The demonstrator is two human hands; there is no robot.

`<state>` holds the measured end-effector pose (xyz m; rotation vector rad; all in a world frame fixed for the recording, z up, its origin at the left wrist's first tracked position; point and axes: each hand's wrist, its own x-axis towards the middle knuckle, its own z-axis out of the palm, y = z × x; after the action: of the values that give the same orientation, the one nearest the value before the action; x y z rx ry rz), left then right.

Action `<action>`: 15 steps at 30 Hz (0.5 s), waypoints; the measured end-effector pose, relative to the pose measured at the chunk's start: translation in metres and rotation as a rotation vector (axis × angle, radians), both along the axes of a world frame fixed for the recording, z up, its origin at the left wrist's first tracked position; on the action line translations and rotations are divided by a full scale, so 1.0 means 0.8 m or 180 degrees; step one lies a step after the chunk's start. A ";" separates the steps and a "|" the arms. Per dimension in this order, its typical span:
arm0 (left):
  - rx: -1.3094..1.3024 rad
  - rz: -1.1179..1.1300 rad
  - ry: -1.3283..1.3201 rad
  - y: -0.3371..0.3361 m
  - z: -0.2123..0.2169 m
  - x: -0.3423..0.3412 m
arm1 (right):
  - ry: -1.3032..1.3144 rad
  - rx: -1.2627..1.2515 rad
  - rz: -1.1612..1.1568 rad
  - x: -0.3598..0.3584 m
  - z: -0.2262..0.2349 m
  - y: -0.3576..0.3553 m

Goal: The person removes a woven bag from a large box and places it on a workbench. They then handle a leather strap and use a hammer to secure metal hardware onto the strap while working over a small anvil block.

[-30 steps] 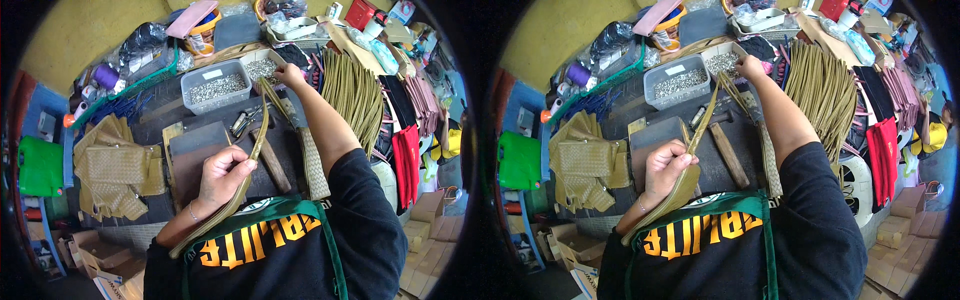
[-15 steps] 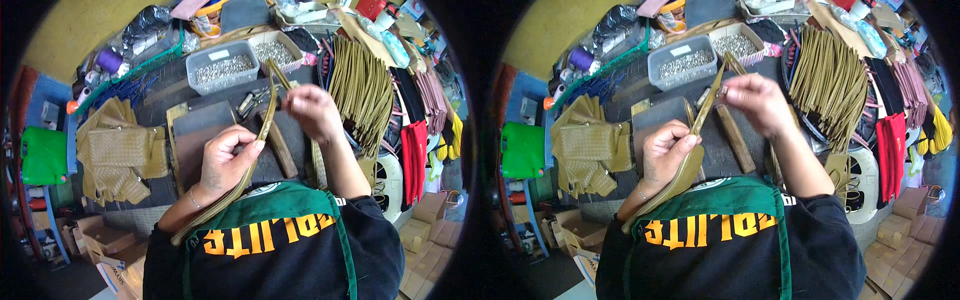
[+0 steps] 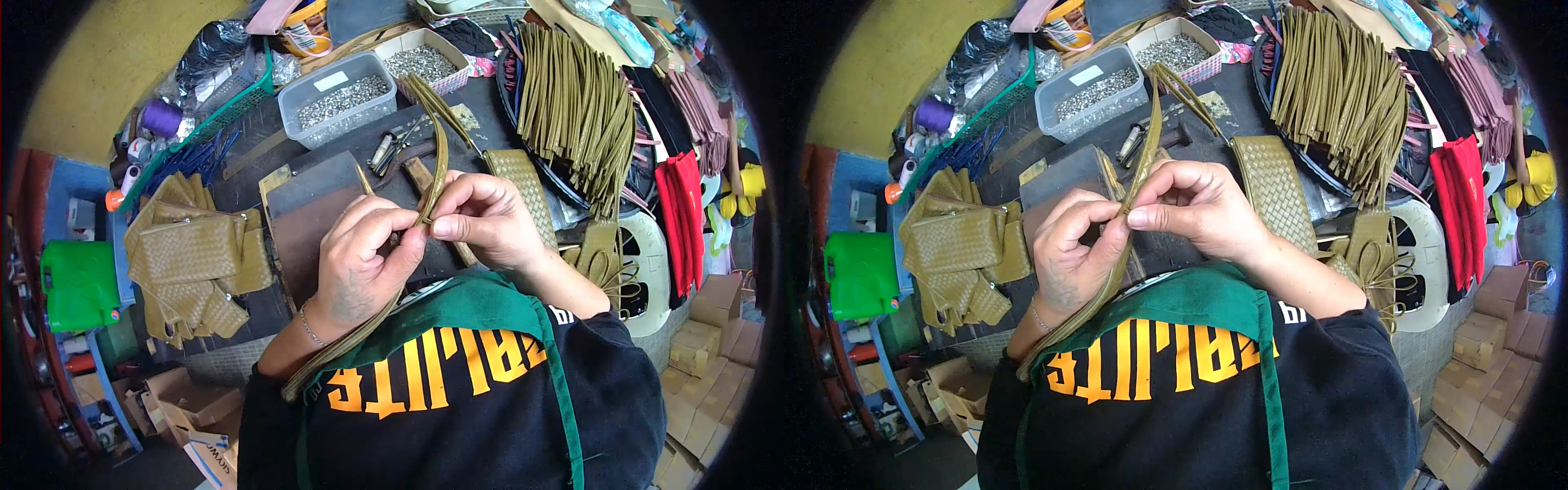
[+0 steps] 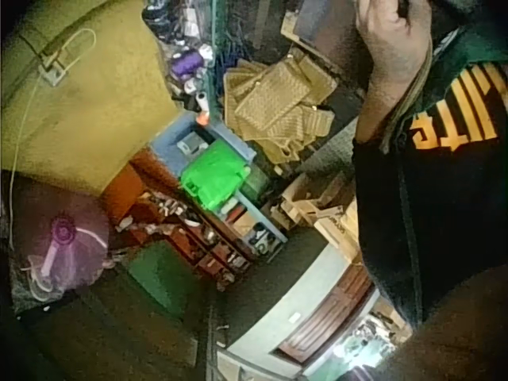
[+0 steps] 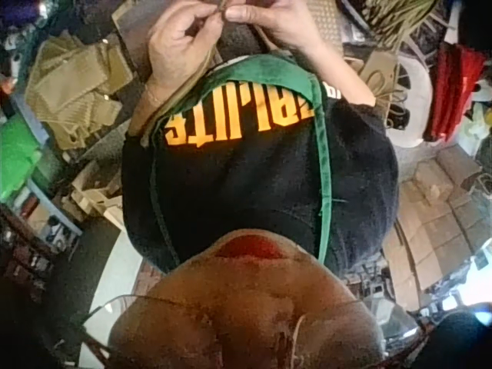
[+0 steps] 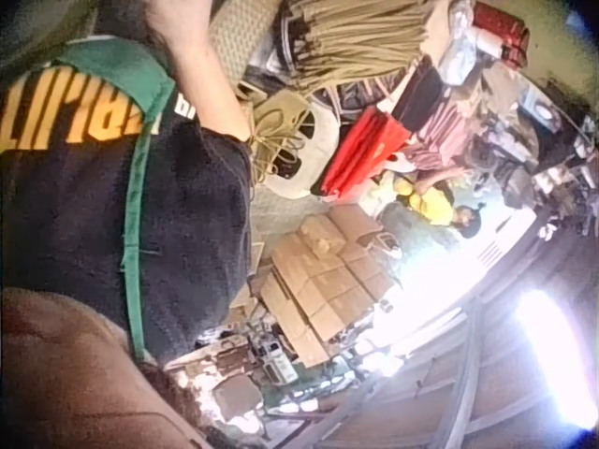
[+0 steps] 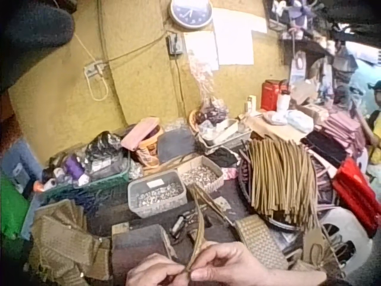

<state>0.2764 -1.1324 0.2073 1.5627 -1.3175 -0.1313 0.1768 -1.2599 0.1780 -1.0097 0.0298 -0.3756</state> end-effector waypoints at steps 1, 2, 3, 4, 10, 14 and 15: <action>-0.0001 -0.0001 0.0000 0.000 0.000 0.000 | 0.0029 -0.0037 -0.0026 -0.001 0.002 0.001; 0.0006 0.0004 -0.0077 0.001 0.001 0.000 | 0.0030 -0.0037 -0.0026 -0.003 0.005 0.002; 0.0013 0.0011 -0.0152 0.001 0.001 0.000 | 0.0147 0.0014 -0.0058 -0.005 0.009 0.004; 0.0010 0.0007 -0.0149 0.001 0.001 -0.001 | 0.0265 0.0062 -0.0095 -0.006 0.011 0.004; 0.0032 -0.0110 -0.0445 0.000 0.003 0.003 | 0.0241 -0.0162 -0.0345 -0.008 0.004 0.008; 0.0223 -0.0235 -0.0880 0.002 0.011 0.003 | -0.0250 0.0509 -0.0641 -0.001 -0.002 0.016; 0.0339 -0.0271 -0.0920 0.003 0.013 0.002 | -0.0267 0.0455 -0.0689 -0.001 -0.005 0.016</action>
<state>0.2783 -1.1301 0.2175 1.6608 -1.6264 -0.0290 0.1759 -1.2470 0.1740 -0.8508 0.0897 -0.6051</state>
